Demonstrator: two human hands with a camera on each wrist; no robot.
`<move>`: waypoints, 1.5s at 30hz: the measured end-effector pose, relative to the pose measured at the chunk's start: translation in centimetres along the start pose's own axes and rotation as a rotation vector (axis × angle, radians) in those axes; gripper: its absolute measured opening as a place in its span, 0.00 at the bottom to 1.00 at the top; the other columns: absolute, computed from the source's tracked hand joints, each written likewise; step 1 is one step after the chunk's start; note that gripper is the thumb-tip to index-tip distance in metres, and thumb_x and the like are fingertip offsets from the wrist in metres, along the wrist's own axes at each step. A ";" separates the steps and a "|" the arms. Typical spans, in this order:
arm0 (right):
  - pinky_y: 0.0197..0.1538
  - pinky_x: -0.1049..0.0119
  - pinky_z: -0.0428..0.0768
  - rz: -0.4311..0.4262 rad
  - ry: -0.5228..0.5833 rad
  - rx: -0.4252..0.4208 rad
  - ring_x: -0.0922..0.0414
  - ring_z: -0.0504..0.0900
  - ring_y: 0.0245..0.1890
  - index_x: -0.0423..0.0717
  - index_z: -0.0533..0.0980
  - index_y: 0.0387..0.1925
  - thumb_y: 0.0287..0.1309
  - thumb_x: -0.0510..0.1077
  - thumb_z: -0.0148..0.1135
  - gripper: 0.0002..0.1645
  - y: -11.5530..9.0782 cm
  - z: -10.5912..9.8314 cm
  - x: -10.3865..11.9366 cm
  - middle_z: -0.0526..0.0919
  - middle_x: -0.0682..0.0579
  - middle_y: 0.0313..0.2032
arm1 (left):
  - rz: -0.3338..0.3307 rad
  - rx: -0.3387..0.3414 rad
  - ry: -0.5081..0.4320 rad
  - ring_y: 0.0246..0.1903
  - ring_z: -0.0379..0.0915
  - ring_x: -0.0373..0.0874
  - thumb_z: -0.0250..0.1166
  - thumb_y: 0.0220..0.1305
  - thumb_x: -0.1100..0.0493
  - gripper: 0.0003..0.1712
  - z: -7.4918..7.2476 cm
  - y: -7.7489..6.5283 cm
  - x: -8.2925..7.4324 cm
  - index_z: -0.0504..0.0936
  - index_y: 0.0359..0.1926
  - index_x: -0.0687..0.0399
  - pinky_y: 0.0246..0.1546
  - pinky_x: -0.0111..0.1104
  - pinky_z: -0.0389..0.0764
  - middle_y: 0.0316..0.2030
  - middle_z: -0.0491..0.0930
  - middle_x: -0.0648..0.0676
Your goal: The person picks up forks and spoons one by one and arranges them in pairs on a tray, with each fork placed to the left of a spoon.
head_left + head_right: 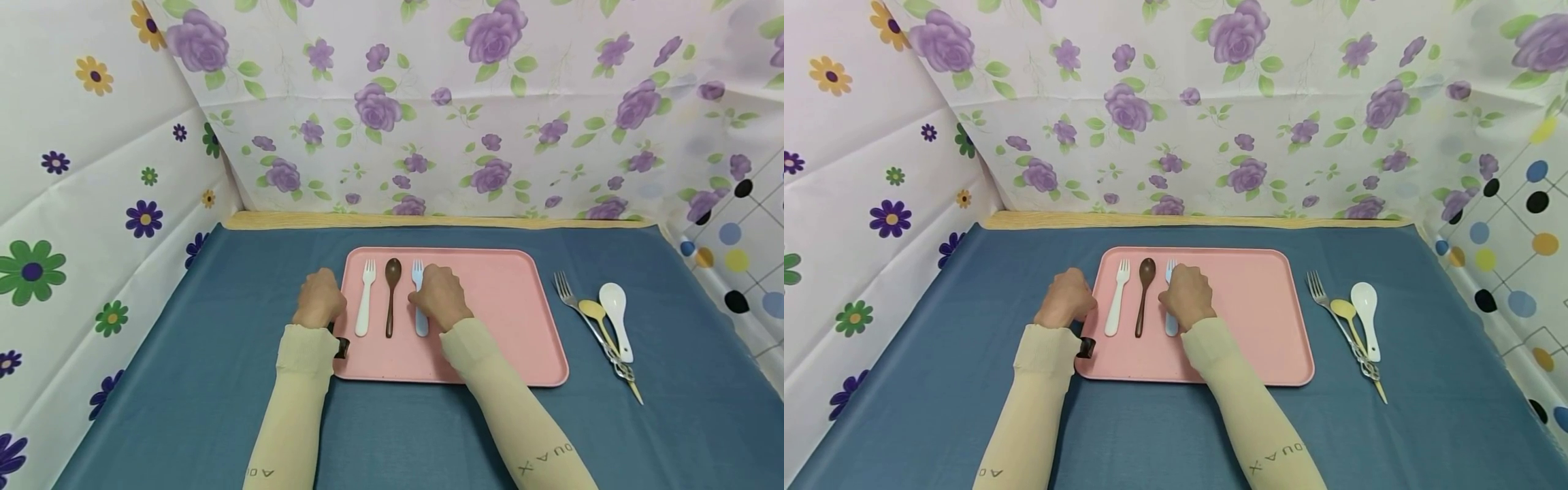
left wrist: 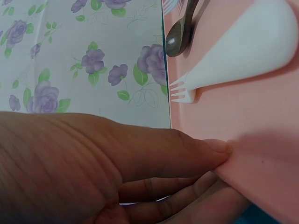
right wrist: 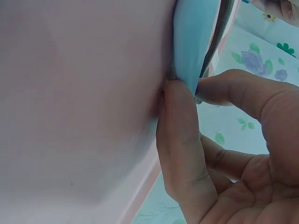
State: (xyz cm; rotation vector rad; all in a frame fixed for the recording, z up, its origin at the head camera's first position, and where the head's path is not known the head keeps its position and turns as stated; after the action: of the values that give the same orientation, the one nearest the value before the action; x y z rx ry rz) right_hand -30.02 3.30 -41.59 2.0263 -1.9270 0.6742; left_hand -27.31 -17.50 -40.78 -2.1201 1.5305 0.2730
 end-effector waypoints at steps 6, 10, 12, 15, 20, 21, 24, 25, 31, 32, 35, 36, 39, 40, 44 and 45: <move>0.21 0.63 0.74 -0.006 -0.016 -0.015 0.55 0.76 0.19 0.43 0.74 0.18 0.49 0.44 0.69 0.14 -0.1 0.0 0.1 0.78 0.48 0.21 | -0.008 -0.005 -0.004 0.31 0.73 0.55 0.60 0.57 0.72 0.13 0.0 0.0 0.0 0.77 0.45 0.68 0.23 0.42 0.75 0.36 0.76 0.64; 0.21 0.63 0.75 -0.009 -0.026 -0.025 0.55 0.76 0.19 0.43 0.74 0.17 0.48 0.43 0.68 0.13 -0.2 -0.1 0.2 0.78 0.48 0.20 | -0.003 -0.014 -0.003 0.30 0.73 0.55 0.60 0.57 0.72 0.13 -0.1 0.0 -0.1 0.77 0.45 0.68 0.23 0.42 0.75 0.36 0.76 0.64; 0.21 0.62 0.75 -0.011 -0.033 -0.033 0.55 0.76 0.19 0.43 0.74 0.17 0.48 0.43 0.68 0.13 -0.2 -0.2 0.2 0.78 0.48 0.20 | 0.001 -0.019 -0.001 0.31 0.74 0.55 0.60 0.57 0.72 0.13 -0.1 0.0 -0.1 0.77 0.45 0.69 0.23 0.42 0.76 0.36 0.77 0.65; 0.21 0.63 0.75 -0.008 -0.034 -0.037 0.56 0.76 0.19 0.43 0.75 0.17 0.48 0.43 0.68 0.13 -0.2 -0.1 0.2 0.78 0.48 0.20 | -0.005 -0.021 0.002 0.32 0.74 0.56 0.60 0.57 0.71 0.14 -0.1 0.1 -0.1 0.77 0.46 0.68 0.25 0.43 0.77 0.38 0.77 0.65; 0.20 0.63 0.75 0.003 -0.031 -0.026 0.56 0.76 0.19 0.42 0.76 0.19 0.49 0.43 0.68 0.12 -0.3 0.1 0.2 0.78 0.48 0.21 | -0.028 -0.006 0.002 0.36 0.74 0.57 0.60 0.58 0.71 0.18 0.0 0.1 0.0 0.77 0.50 0.68 0.30 0.47 0.77 0.41 0.77 0.67; 0.20 0.63 0.75 0.004 -0.030 -0.025 0.56 0.76 0.19 0.42 0.76 0.19 0.49 0.43 0.68 0.12 -0.3 0.1 0.3 0.78 0.47 0.21 | -0.029 -0.004 0.001 0.36 0.74 0.57 0.59 0.58 0.71 0.18 0.0 0.1 0.1 0.76 0.51 0.68 0.30 0.48 0.77 0.42 0.77 0.67; 0.20 0.64 0.75 0.004 -0.028 -0.022 0.56 0.77 0.19 0.42 0.76 0.19 0.50 0.44 0.68 0.12 -0.4 0.2 0.3 0.78 0.48 0.21 | -0.039 0.001 -0.004 0.37 0.74 0.58 0.59 0.58 0.71 0.18 0.0 0.0 0.2 0.76 0.52 0.68 0.32 0.49 0.78 0.42 0.77 0.67; 0.20 0.64 0.74 0.003 -0.027 -0.021 0.56 0.76 0.18 0.42 0.76 0.19 0.50 0.44 0.68 0.12 -0.4 0.2 0.3 0.78 0.48 0.21 | -0.041 0.001 -0.005 0.38 0.74 0.58 0.59 0.58 0.71 0.18 0.0 0.0 0.2 0.76 0.52 0.68 0.32 0.50 0.78 0.42 0.77 0.67; 0.19 0.65 0.73 0.003 -0.028 -0.025 0.56 0.76 0.18 0.43 0.75 0.18 0.50 0.44 0.68 0.14 -0.5 0.2 0.2 0.78 0.48 0.20 | -0.025 -0.006 -0.003 0.36 0.74 0.58 0.59 0.58 0.71 0.16 0.0 -0.1 0.1 0.77 0.49 0.68 0.31 0.49 0.78 0.40 0.77 0.66; 0.19 0.65 0.73 0.002 -0.030 -0.027 0.56 0.76 0.18 0.43 0.74 0.17 0.50 0.45 0.68 0.14 -0.5 0.1 0.2 0.78 0.48 0.20 | -0.024 -0.006 -0.003 0.36 0.74 0.57 0.59 0.58 0.71 0.16 0.0 -0.1 0.1 0.77 0.49 0.67 0.30 0.49 0.77 0.40 0.77 0.66; 0.19 0.64 0.73 0.003 -0.033 -0.023 0.56 0.75 0.18 0.43 0.74 0.17 0.51 0.46 0.67 0.15 -0.5 0.1 0.1 0.77 0.48 0.19 | -0.023 -0.007 -0.002 0.35 0.74 0.56 0.59 0.58 0.71 0.16 -0.1 -0.1 0.1 0.77 0.49 0.67 0.29 0.47 0.77 0.39 0.77 0.66; 0.19 0.64 0.73 0.004 -0.034 -0.022 0.56 0.75 0.18 0.44 0.73 0.17 0.52 0.46 0.66 0.16 -0.5 0.1 0.0 0.77 0.48 0.19 | -0.023 -0.008 -0.001 0.35 0.74 0.56 0.59 0.58 0.71 0.16 -0.1 -0.1 0.1 0.77 0.49 0.67 0.29 0.47 0.77 0.39 0.77 0.66; 0.19 0.65 0.72 0.007 -0.039 -0.017 0.56 0.74 0.18 0.44 0.73 0.17 0.52 0.47 0.66 0.16 -0.5 0.1 -0.1 0.76 0.49 0.19 | -0.030 -0.010 -0.003 0.34 0.73 0.56 0.59 0.58 0.70 0.16 -0.1 -0.2 0.0 0.77 0.49 0.67 0.29 0.48 0.77 0.39 0.77 0.65; 0.18 0.65 0.71 0.004 -0.044 -0.018 0.56 0.73 0.17 0.44 0.73 0.17 0.53 0.48 0.66 0.17 -0.5 0.1 -0.2 0.75 0.49 0.18 | -0.031 -0.012 -0.004 0.34 0.74 0.56 0.59 0.58 0.70 0.15 0.0 -0.2 0.0 0.77 0.48 0.67 0.29 0.48 0.77 0.39 0.77 0.65; 0.16 0.67 0.67 -0.011 -0.042 -0.013 0.58 0.70 0.15 0.45 0.70 0.14 0.53 0.49 0.66 0.21 -0.7 0.0 -0.4 0.69 0.53 0.15 | -0.030 -0.014 -0.006 0.34 0.74 0.56 0.59 0.59 0.70 0.15 0.0 -0.2 0.0 0.77 0.49 0.68 0.29 0.48 0.77 0.40 0.77 0.66; 0.16 0.67 0.65 -0.015 -0.041 -0.012 0.58 0.69 0.14 0.45 0.69 0.13 0.53 0.50 0.67 0.22 -0.7 0.0 -0.4 0.67 0.53 0.14 | -0.027 -0.015 -0.005 0.34 0.74 0.56 0.59 0.59 0.70 0.15 0.0 -0.1 0.0 0.77 0.49 0.68 0.29 0.48 0.77 0.40 0.77 0.66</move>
State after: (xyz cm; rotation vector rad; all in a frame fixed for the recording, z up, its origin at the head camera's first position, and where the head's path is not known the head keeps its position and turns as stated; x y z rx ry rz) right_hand -29.31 3.73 -41.69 2.0608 -1.9317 0.6212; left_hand -27.16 -17.47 -40.78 -2.1487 1.5012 0.2809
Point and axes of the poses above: each hand's wrist, its own y-axis towards the middle knuckle, its own z-axis out of the palm, x = y × z, the point moved 5 cm from there along y, towards the middle knuckle
